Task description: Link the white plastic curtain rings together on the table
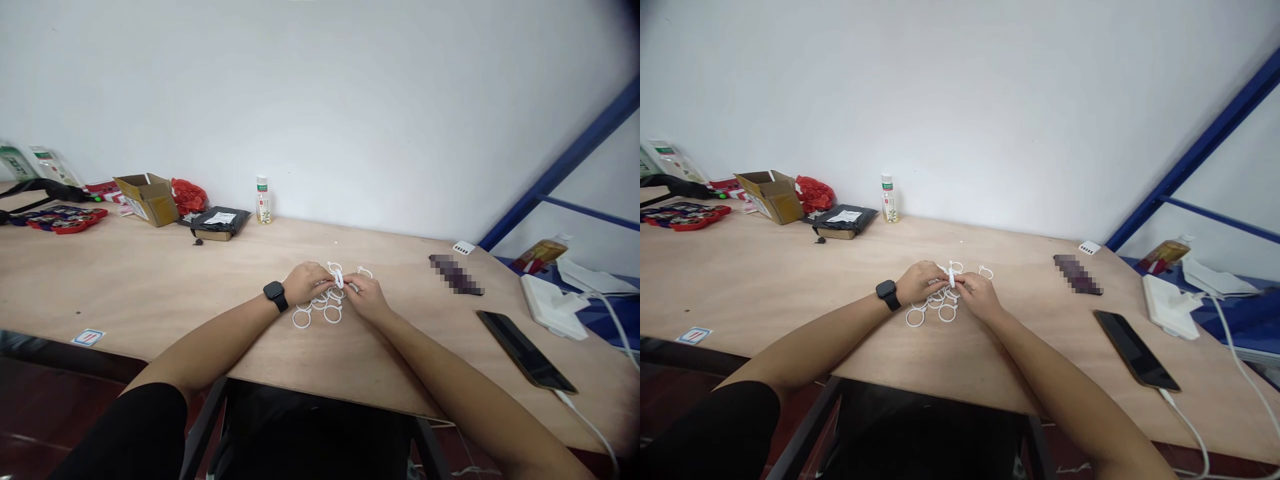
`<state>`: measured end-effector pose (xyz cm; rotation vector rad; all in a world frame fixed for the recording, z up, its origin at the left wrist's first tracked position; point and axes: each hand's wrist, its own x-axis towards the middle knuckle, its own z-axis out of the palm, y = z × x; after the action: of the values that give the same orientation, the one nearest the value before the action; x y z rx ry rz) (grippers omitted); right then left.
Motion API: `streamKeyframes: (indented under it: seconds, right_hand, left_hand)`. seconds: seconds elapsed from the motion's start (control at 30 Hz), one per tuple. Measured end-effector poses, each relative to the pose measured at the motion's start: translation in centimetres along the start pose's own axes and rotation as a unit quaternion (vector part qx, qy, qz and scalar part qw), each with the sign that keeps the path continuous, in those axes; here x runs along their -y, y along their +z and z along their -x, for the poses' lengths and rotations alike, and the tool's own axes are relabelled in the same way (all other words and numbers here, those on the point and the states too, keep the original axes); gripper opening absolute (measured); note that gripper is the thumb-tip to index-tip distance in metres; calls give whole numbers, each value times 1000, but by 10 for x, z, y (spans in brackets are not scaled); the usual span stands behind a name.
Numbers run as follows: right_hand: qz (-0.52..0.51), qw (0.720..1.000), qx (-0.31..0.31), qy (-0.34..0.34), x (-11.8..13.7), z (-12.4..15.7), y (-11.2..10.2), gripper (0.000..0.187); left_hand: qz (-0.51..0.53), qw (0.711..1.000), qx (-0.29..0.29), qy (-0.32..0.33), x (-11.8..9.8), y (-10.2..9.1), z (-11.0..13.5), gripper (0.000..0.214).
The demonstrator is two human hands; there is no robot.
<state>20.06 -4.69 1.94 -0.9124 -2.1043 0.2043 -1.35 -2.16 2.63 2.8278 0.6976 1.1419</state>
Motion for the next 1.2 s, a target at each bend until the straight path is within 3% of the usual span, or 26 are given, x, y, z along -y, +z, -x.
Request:
streamKeyframes:
  seconds: [0.6,1.0,1.2]
  right_hand:
    - [-1,1000,-4,22,2,1,2,12]
    - [-10,998,36,42,4,2,0,14]
    - [7,999,1,31,7,1,1,14]
  left_hand:
    - [-5,1000,7,15,0,1,1,22]
    - [-4,999,33,23,-2,1,0,23]
    - [0,1000,13,6,-2,0,0,23]
